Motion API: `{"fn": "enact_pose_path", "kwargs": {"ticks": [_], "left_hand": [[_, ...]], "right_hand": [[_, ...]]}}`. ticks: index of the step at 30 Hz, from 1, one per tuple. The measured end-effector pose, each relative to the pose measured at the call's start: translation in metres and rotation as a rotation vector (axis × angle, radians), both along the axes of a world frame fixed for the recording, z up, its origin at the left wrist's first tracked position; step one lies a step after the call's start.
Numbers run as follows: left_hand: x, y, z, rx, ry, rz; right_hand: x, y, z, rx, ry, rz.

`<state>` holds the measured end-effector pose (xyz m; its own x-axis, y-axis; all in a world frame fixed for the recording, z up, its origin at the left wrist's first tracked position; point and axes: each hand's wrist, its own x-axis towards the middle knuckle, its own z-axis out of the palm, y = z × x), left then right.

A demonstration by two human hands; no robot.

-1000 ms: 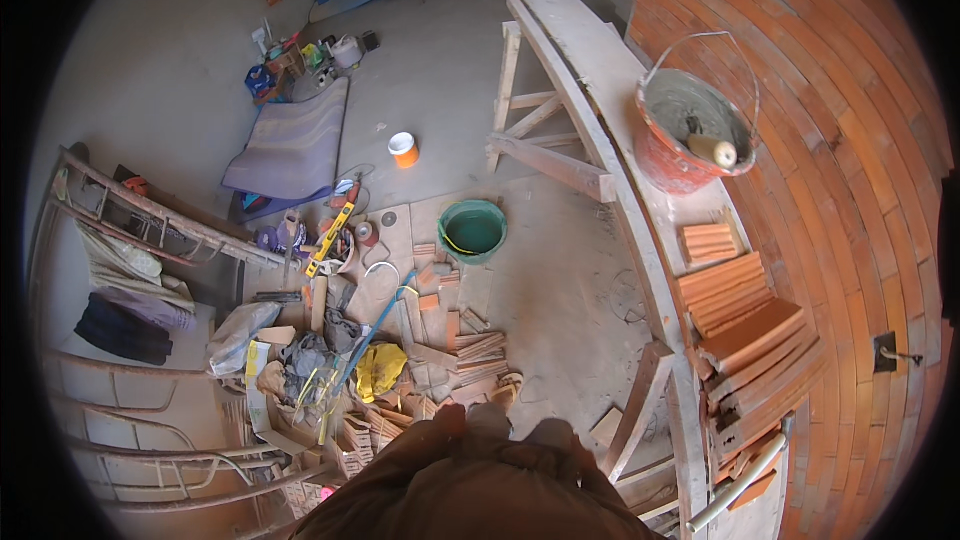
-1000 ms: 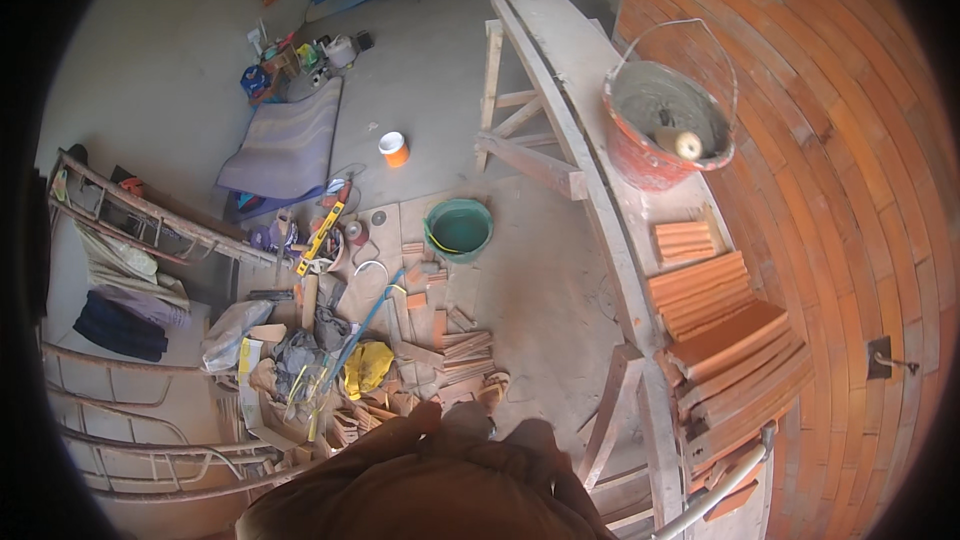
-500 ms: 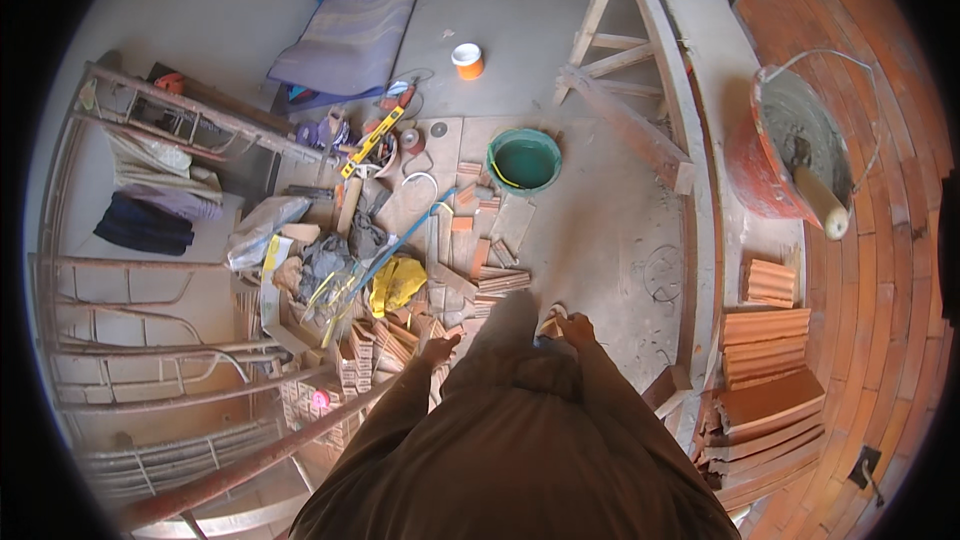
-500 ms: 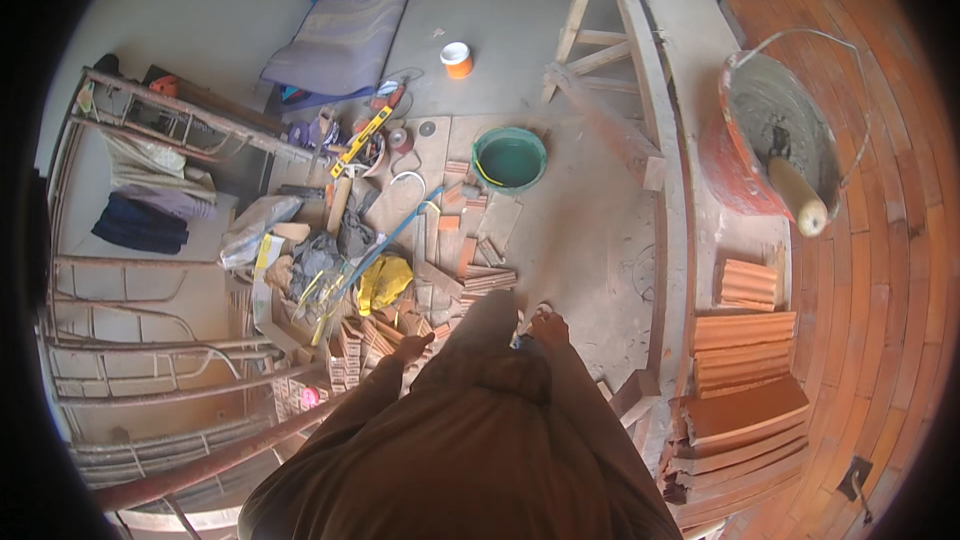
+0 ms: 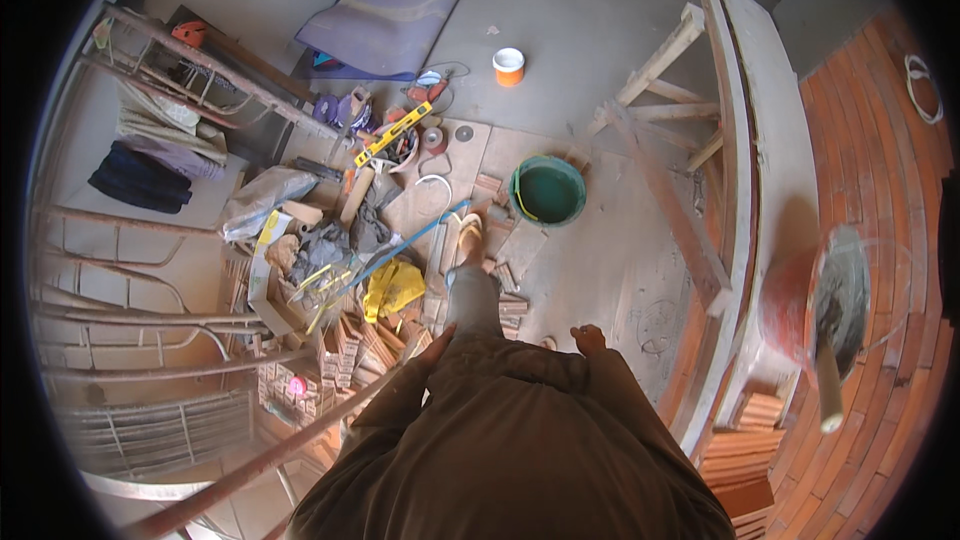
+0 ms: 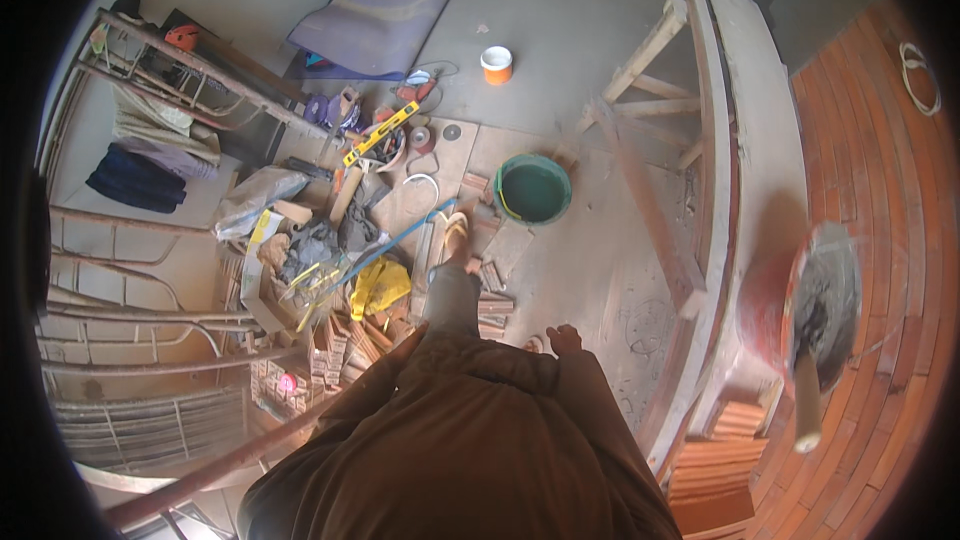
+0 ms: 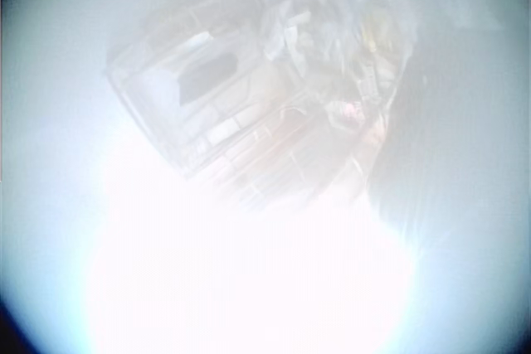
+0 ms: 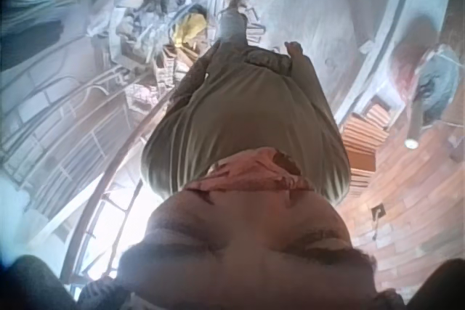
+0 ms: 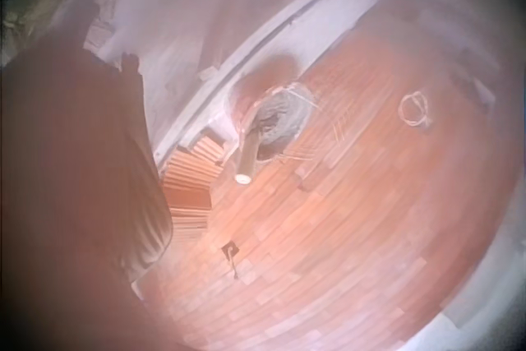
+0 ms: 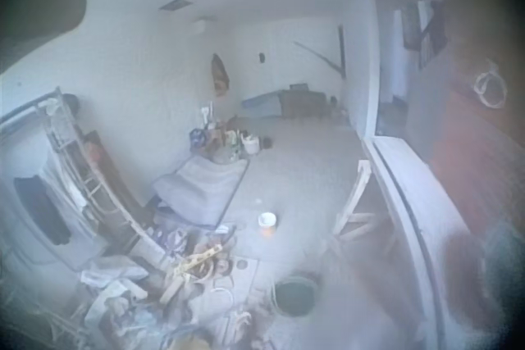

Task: The person measures a curved brick wall with a tape measure, then sits on the floor to measure and mark a brick. They use an angle grinder to cut the brick along the marked line, creating dust. Finally, they place the cut brick pieces on a nearby workbench.

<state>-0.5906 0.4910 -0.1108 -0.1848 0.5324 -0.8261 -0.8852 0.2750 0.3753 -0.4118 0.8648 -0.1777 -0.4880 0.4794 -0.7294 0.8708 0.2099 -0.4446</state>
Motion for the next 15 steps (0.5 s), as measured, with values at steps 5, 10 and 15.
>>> {"fn": "enact_pose_path", "kwargs": {"ticks": [5, 10, 15], "left_hand": [[-0.132, 0.020, 0.021, -0.072, 0.146, -0.443], [-0.306, 0.041, 0.089, -0.322, 0.223, -0.736], [-0.463, 0.134, 0.195, 0.124, 1.121, -0.494]], "right_hand": [[-0.046, 0.039, -0.054, 0.112, -0.026, 0.023], [-0.137, 0.044, 0.016, 0.011, -0.280, -0.084], [-0.241, 0.049, 0.022, 0.085, -0.138, -0.186]]}}
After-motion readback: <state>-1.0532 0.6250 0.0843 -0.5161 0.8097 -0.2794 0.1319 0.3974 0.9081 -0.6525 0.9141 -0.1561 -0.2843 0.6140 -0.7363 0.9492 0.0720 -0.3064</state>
